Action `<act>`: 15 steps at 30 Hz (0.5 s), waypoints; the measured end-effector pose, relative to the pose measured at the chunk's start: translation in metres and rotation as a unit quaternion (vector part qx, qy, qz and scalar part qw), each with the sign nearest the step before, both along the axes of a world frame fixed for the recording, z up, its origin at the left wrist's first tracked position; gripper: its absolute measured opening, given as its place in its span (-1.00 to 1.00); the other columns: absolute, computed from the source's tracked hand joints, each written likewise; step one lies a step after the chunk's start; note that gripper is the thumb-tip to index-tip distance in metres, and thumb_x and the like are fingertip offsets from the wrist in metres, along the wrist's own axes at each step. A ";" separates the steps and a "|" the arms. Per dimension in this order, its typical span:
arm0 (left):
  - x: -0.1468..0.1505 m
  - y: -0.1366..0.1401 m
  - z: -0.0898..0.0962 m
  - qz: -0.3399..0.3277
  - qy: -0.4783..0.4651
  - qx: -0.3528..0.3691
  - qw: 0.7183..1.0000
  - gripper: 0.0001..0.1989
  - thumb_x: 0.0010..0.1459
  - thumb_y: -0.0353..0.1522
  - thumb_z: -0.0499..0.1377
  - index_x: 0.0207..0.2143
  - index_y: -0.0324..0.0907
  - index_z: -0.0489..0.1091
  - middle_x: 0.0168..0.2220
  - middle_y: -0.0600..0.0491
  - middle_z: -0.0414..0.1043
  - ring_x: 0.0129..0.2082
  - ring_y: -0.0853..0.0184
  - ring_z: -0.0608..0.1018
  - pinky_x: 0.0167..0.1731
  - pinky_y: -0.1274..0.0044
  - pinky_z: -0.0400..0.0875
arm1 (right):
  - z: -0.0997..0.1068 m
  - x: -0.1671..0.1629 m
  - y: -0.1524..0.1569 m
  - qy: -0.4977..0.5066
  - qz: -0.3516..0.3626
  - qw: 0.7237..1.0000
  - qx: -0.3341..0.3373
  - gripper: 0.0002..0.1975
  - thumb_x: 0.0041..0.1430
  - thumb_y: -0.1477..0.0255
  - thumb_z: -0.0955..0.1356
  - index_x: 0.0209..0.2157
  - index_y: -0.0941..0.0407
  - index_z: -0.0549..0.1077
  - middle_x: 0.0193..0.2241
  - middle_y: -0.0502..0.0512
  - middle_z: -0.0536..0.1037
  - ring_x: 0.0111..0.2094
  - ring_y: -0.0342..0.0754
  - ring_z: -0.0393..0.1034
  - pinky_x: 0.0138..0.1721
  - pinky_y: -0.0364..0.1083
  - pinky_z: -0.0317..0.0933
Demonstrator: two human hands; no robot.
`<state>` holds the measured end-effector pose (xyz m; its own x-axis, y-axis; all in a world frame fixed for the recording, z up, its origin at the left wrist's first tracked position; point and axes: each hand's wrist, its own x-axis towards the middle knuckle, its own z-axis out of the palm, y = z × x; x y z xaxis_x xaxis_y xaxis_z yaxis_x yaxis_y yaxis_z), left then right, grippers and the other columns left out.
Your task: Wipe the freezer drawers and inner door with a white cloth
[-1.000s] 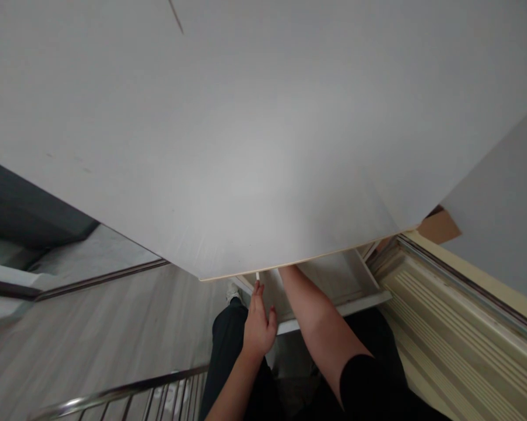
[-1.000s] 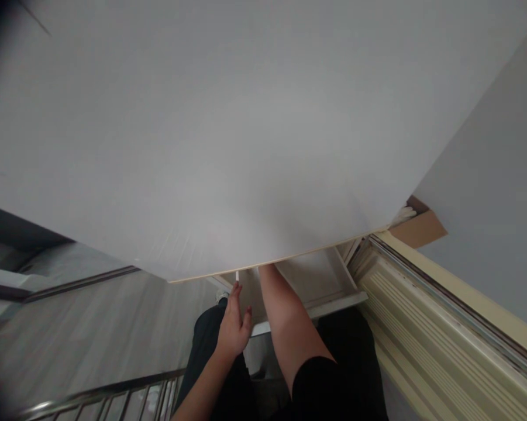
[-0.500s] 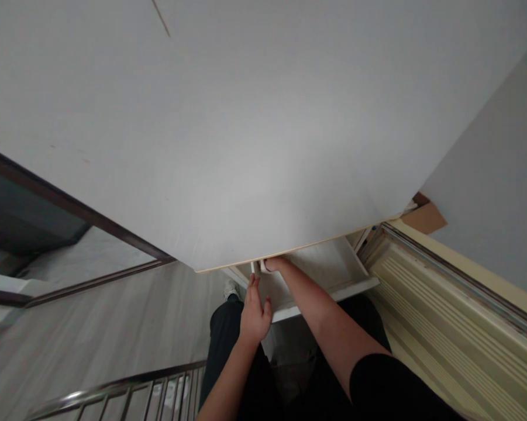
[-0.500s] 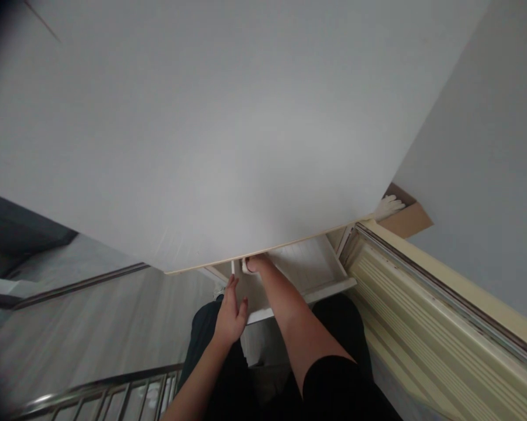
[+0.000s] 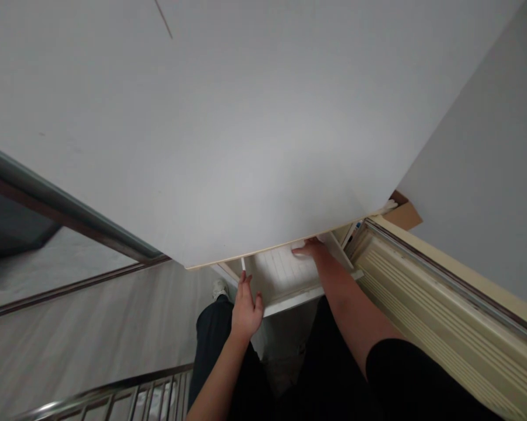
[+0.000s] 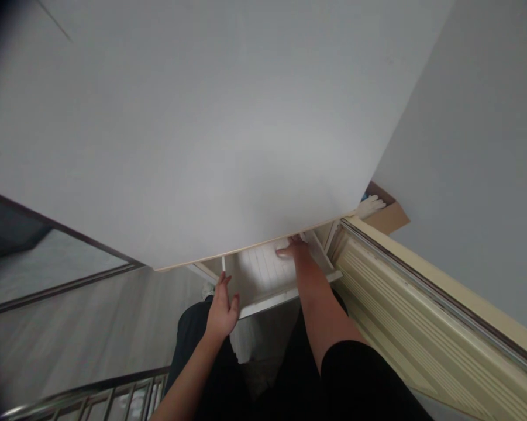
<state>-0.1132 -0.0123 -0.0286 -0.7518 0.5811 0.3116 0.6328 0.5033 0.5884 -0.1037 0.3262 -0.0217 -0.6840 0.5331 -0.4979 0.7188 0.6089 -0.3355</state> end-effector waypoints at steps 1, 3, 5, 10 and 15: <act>0.000 0.000 0.001 0.001 -0.001 -0.003 1.000 -0.52 0.38 -0.31 -0.04 0.30 -0.26 0.14 0.44 -0.29 0.02 0.43 0.00 0.21 0.35 0.07 0.24 | -0.001 0.001 -0.004 -0.016 0.004 1.000 0.003 0.17 0.08 -0.07 0.47 0.51 0.12 -0.12 0.51 0.35 -0.24 0.52 0.24 -0.38 0.46 0.17 -0.22; 0.000 0.001 0.005 0.000 -0.006 -0.013 1.000 -0.53 0.38 -0.31 -0.03 0.28 -0.28 0.16 0.43 -0.32 0.03 0.42 -0.03 0.22 0.34 0.05 0.25 | -0.002 0.001 -0.018 -0.055 0.011 0.998 0.013 0.38 -0.06 -0.09 0.53 0.51 0.07 -0.34 0.50 0.29 -0.50 0.50 0.30 -0.68 0.45 0.31 -0.31; 0.000 0.002 0.008 -0.002 -0.015 -0.024 1.000 -0.53 0.37 -0.30 -0.02 0.26 -0.29 0.19 0.43 -0.34 0.01 0.41 -0.07 0.24 0.33 0.04 0.26 | 0.000 -0.003 -0.036 -0.092 0.026 0.995 0.023 0.56 -0.22 -0.05 0.60 0.49 0.05 -0.47 0.47 0.27 -0.65 0.47 0.39 -0.79 0.42 0.38 -0.38; 0.001 0.004 0.014 -0.005 -0.022 -0.042 0.999 -0.62 0.35 -0.29 -0.01 0.12 -0.24 0.35 0.46 -0.30 -0.06 0.37 -0.14 0.29 0.27 0.03 0.35 | -0.005 -0.014 -0.081 -0.140 0.087 0.986 0.028 0.77 -0.48 0.12 0.70 0.46 0.07 -0.56 0.41 0.34 -0.78 0.43 0.54 -0.80 0.40 0.42 -0.43; 0.000 0.006 0.015 -0.004 -0.023 -0.046 0.999 -0.64 0.35 -0.26 -0.02 0.03 -0.25 0.43 0.46 -0.30 -0.06 0.34 -0.15 0.33 0.28 0.06 0.34 | -0.017 -0.025 -0.119 -0.101 0.176 0.978 0.038 0.59 -0.31 0.33 0.69 0.50 0.08 -0.40 0.43 0.35 -0.70 0.45 0.53 -0.68 0.42 0.41 -0.33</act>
<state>-0.1128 -0.0068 -0.0131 -0.7599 0.6114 0.2208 0.6097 0.5525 0.5684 -0.1289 0.2071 -0.0384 -0.7234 0.3225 -0.6104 0.5067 0.8485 -0.1523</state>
